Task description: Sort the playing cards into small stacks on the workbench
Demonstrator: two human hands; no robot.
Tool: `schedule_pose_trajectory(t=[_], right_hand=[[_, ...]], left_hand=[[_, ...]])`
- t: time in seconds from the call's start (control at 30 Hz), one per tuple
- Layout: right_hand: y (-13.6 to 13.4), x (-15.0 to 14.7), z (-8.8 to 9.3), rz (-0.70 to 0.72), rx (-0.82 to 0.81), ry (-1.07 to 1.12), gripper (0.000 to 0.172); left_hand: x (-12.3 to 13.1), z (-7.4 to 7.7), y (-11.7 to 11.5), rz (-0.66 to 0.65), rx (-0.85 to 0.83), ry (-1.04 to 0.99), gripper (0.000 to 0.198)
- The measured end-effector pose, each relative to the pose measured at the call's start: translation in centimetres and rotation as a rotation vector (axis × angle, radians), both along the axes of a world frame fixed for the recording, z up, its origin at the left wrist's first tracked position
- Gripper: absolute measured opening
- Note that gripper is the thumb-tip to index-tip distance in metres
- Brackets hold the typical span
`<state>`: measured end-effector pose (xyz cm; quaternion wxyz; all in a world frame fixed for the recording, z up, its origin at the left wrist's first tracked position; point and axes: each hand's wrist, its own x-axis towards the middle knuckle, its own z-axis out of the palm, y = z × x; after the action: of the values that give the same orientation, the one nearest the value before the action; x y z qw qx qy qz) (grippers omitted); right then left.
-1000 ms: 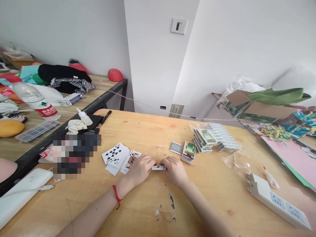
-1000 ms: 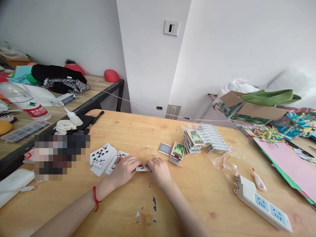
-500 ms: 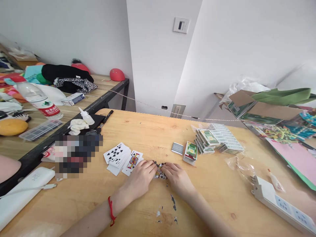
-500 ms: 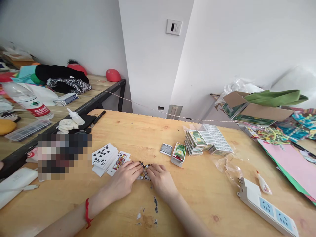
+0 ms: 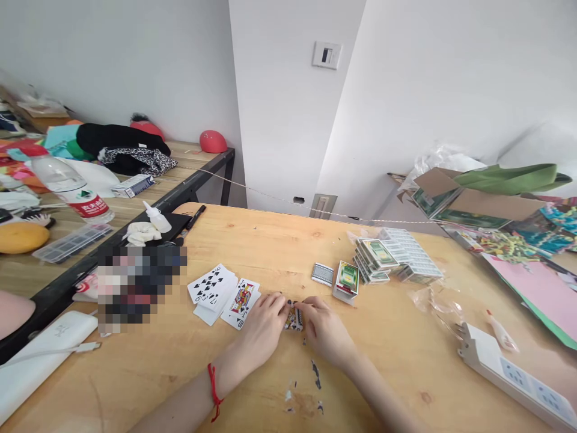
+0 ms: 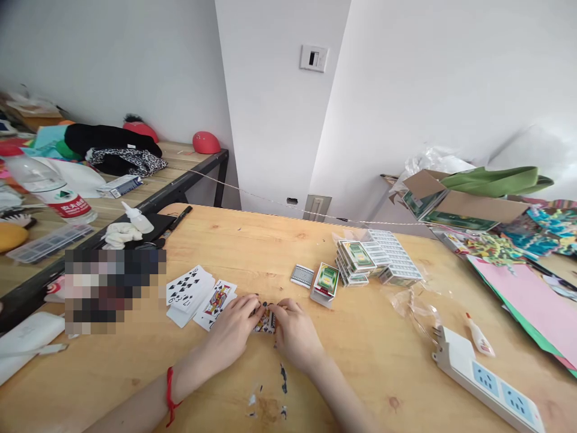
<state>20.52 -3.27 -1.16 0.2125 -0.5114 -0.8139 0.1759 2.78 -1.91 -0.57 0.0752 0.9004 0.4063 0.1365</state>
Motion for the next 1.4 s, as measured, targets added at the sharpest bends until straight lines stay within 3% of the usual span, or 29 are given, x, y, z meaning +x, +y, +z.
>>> schedule_pose_trajectory(t=[0.1, 0.17, 0.3, 0.47, 0.57, 0.67, 0.73, 0.93, 1.07, 1.13, 1.23, 1.33, 1.4], right_hand=[[0.8, 0.6, 0.2, -0.076, -0.148, 0.209, 0.039], [1.3, 0.7, 0.2, -0.111, -0.206, 0.260, 0.049], [1.8, 0.3, 0.1, -0.115, -0.216, 0.276, 0.052], [2.2, 0.1, -0.9, -0.134, -0.248, 0.304, 0.049], [2.2, 0.1, -1.1, -0.155, -0.329, 0.364, 0.043], [2.0, 0.2, -0.5, -0.137, -0.434, 0.443, 0.028], [1.9, 0.2, 0.3, -0.158, -0.432, 0.530, 0.030], [2.5, -0.7, 1.9, -0.297, -0.596, 1.183, 0.049], [3.0, -1.5, 1.5, -0.291, -0.676, 1.288, 0.041], [3.0, -1.8, 0.9, -0.353, -0.614, 1.306, 0.037], [3.0, -2.3, -0.1, -0.449, -0.486, 1.342, 0.037], [2.8, -2.8, -1.1, -0.470, -0.393, 1.342, 0.040], [2.7, -3.0, -1.4, -0.441, -0.369, 1.306, 0.040]], left_hand=[[-0.9, 0.0, 0.6, 0.046, -0.090, -0.106, 0.047], [-1.5, 0.1, 1.4, 0.048, -0.174, -0.171, 0.048], [-2.1, 0.5, 2.6, 0.040, -0.343, -0.223, 0.054], [-1.8, 0.8, 2.6, 0.066, -0.408, -0.162, 0.050], [-1.2, 0.6, 2.6, 0.102, -0.424, -0.149, 0.034], [-0.8, 0.7, 2.8, 0.152, -0.422, -0.258, 0.017], [-0.5, 1.1, 3.1, 0.184, -0.394, -0.353, 0.003], [0.1, 2.2, 3.3, 0.170, -0.217, -0.670, 0.023], [0.5, 1.3, 3.4, 0.147, -0.203, -0.740, 0.034], [0.7, 0.7, 3.5, 0.184, -0.277, -0.831, 0.043], [0.7, 0.1, 3.4, 0.236, -0.572, -1.046, 0.053], [0.8, -0.2, 3.0, 0.250, -0.834, -1.173, 0.050], [0.8, -0.3, 2.8, 0.275, -0.875, -1.192, 0.048]])
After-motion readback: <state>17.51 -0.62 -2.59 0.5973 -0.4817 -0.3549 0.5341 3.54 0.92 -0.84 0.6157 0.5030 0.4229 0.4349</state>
